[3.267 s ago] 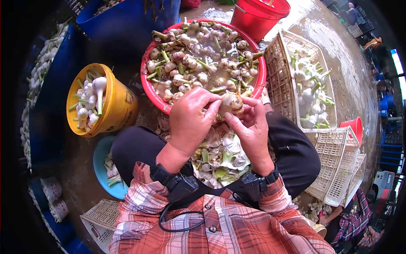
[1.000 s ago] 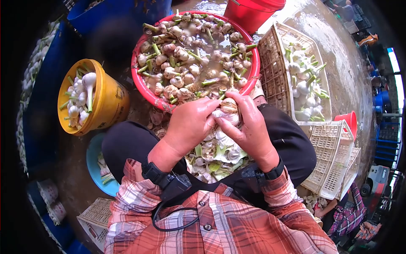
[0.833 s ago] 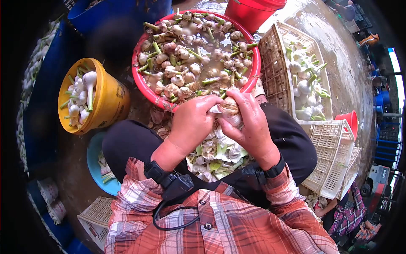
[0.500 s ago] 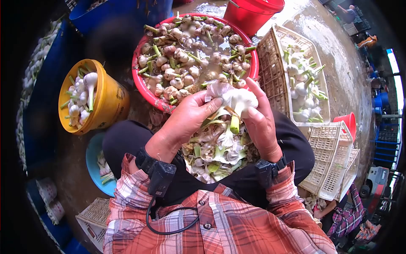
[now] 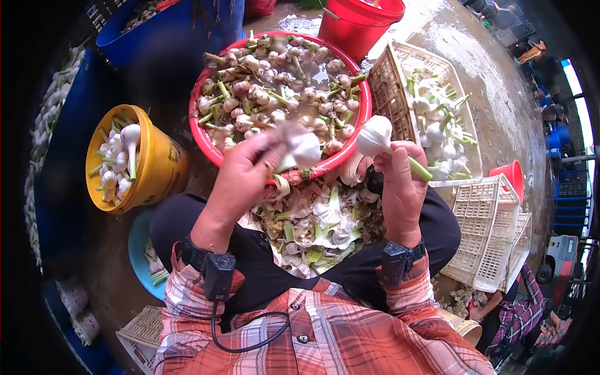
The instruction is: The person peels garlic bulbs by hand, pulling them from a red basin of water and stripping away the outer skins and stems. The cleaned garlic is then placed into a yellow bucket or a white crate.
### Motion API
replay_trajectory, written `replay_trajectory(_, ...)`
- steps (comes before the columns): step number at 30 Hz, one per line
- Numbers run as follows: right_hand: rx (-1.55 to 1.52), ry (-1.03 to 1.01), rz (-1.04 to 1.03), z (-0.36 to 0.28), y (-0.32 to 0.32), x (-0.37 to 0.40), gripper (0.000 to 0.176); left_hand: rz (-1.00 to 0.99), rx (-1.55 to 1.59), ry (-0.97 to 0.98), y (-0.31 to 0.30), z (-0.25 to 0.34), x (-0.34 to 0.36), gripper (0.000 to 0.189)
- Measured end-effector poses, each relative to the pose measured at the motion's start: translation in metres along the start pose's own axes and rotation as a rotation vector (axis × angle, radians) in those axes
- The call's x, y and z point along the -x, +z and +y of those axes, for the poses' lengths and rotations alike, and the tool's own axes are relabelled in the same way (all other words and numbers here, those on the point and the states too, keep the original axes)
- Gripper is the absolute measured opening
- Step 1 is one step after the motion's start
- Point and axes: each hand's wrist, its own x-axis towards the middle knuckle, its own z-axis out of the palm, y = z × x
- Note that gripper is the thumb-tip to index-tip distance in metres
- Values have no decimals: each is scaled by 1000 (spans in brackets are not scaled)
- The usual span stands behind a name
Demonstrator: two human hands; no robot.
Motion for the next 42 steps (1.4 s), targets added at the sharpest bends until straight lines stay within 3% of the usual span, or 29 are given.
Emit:
replay_trajectory(1, 68, -37, -74, -4, -3, 0, 11, -262, -531, 91, -4, -8, 5, 34)
replay_trajectory(2, 65, -37, -72, -8, -5, 1, 11, -431, -438, -3, 6, -19, 14, 45)
replay_trajectory(4, 444, -179, -333, -19, -2, 4, 11, -444, -500, -86, 18, -12, 16, 56)
replay_trajectory(6, 433, -151, -342, -23, 4, 9, 16, -142, -39, -157, 20, 6, 7, 42)
replay_trajectory(8, 685, -337, -512, -26, 7, 9, 18, -33, -351, 106, 14, 12, 0, 28)
replay_trajectory(9, 703, -328, -547, -27, 13, 10, 21, -17, -296, 100, 17, 8, 0, 18)
replay_trajectory(12, 796, -431, -592, -22, 15, 6, 24, 7, -406, 153, 17, 7, 2, 18)
replay_trajectory(16, 848, -396, -648, -20, 16, 2, 22, 6, -578, 231, 15, 2, 2, 16)
replay_trajectory(20, 752, -332, -609, -14, 23, 9, 19, 40, -584, 177, 16, -6, 0, 16)
replay_trajectory(22, 722, -313, -600, -18, 20, 9, 18, -57, -105, -128, 13, -7, -2, 17)
replay_trajectory(25, 657, -303, -573, -29, 5, 7, 18, 40, -71, -113, 2, -25, -5, 19)
replay_trajectory(26, 617, -306, -562, -33, 0, 8, 19, 13, -199, -109, -7, -31, -8, 17)
replay_trajectory(28, 674, -343, -566, -39, -3, 6, 21, -57, -75, -50, 5, -17, -3, 22)
replay_trajectory(30, 812, -369, -617, -38, -2, 6, 23, -28, 84, -115, 25, -4, 1, 25)
replay_trajectory(32, 807, -384, -638, -35, -1, 9, 24, -83, 34, -43, 31, -4, 6, 23)
replay_trajectory(34, 753, -359, -627, -33, 2, 10, 23, -19, 31, -45, 37, -6, 6, 16)
replay_trajectory(36, 763, -343, -626, -31, 6, 16, 27, 73, -394, 126, 39, -11, 5, 15)
replay_trajectory(38, 764, -439, -696, -28, 14, 22, 31, 121, -427, 138, 33, -29, -1, 15)
replay_trajectory(41, 767, -541, -656, -33, 15, 21, 34, -338, -762, -145, 15, -48, 2, 28)
replay_trajectory(42, 799, -565, -575, -36, 12, 17, 35, -400, -693, 54, 17, -61, 9, 26)
